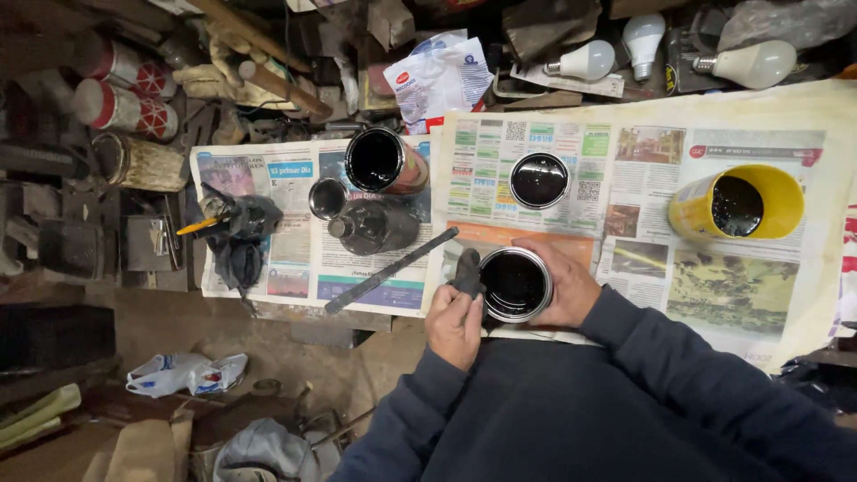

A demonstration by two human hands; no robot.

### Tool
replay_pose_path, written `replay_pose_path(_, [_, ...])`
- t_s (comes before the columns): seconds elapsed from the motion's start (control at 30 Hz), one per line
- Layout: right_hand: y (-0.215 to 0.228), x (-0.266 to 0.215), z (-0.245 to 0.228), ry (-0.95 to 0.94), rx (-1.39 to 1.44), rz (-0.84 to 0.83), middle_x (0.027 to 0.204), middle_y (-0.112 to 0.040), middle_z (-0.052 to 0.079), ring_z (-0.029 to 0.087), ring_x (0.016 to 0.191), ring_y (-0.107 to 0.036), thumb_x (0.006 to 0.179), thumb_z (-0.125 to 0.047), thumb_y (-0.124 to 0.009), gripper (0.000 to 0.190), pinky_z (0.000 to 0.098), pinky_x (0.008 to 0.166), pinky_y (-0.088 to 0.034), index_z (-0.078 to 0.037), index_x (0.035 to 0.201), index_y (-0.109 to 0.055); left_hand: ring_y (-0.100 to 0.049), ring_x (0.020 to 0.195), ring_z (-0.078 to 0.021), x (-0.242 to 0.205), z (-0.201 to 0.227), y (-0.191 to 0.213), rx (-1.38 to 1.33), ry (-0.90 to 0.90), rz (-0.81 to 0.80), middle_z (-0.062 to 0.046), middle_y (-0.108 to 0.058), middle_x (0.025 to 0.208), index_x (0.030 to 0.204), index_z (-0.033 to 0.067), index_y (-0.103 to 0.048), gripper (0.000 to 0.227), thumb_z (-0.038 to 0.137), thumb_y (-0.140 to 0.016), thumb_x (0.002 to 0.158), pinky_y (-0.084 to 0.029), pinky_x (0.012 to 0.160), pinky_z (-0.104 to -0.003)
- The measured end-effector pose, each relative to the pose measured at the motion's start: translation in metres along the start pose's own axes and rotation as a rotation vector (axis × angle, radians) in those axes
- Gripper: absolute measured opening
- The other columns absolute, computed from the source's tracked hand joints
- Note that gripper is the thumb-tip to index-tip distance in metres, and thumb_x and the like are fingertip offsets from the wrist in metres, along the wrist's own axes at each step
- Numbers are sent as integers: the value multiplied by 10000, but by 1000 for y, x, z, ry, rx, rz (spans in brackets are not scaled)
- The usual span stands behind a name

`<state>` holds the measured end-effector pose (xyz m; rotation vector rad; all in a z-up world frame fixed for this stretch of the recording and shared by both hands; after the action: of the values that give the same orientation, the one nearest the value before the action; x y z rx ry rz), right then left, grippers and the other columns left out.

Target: The recorder is mixing a dark liquid in tins, wiping them with a rag, and preparing containers on a newspaper-covered workbench.

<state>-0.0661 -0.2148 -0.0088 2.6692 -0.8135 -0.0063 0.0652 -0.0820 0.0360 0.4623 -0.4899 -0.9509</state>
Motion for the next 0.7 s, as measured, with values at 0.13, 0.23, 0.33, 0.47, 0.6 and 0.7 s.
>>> replay_pose_path(0.13, [-1,0,3,-38,17,-15,1401,-598,144,337,1275,-610,461,-247,-991,1181,427,1055,-498,-107,1479,-410,-578,714,-294,5,1,1,-1,-19,-17,-140,-558,832,841,-18,-669,92,21,-729,900,-484,655,-379])
replay_pose_path(0.23, [-3,1,4,-48,54,-25,1365,-618,137,329,1260,-622,453,-259,-995,1200,427,1057,-502,-114,1486,-401,-578,710,-291,10,3,3,-12,-19,-31,-140,-561,838,834,-15,-665,101,22,-731,902,-486,652,-374])
replay_pose_path(0.33, [-2,2,2,-43,26,-13,1362,-626,135,325,1250,-630,474,-274,-1000,1166,422,1044,-510,-117,1471,-415,-580,715,-285,14,3,3,-42,-37,-69,-138,-558,841,860,-14,-672,76,19,-726,903,-488,651,-368])
replay_pose_path(0.47, [-2,2,3,-36,16,-13,1371,-618,143,332,1255,-625,474,-275,-998,1168,427,1041,-507,-109,1471,-413,-576,718,-288,17,-5,-1,-31,-66,-138,-133,-556,831,861,-9,-671,65,9,-728,886,-477,647,-373])
replay_pose_path(0.6, [-1,3,1,-51,13,-22,1367,-616,142,332,1249,-624,454,-261,-996,1174,431,1038,-509,-110,1463,-416,-587,739,-297,25,-5,-4,-27,-124,-212,-131,-560,841,885,-3,-678,39,5,-717,883,-485,653,-383])
replay_pose_path(0.7, [-3,0,8,-72,-10,-28,1338,-631,133,331,1232,-638,468,-250,-982,1164,429,1020,-518,-115,1477,-417,-586,750,-305,26,-5,-3,-40,-151,-208,-133,-557,845,867,-5,-655,63,12,-709,894,-487,665,-392])
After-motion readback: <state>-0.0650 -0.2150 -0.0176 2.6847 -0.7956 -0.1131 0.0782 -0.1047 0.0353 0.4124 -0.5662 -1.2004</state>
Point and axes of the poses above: each hand's wrist, its own x-axis towards the middle knuckle, its own y-axis out of the back of the hand, z = x × y, the point moved 10 cm from there along x, towards the middle knuckle
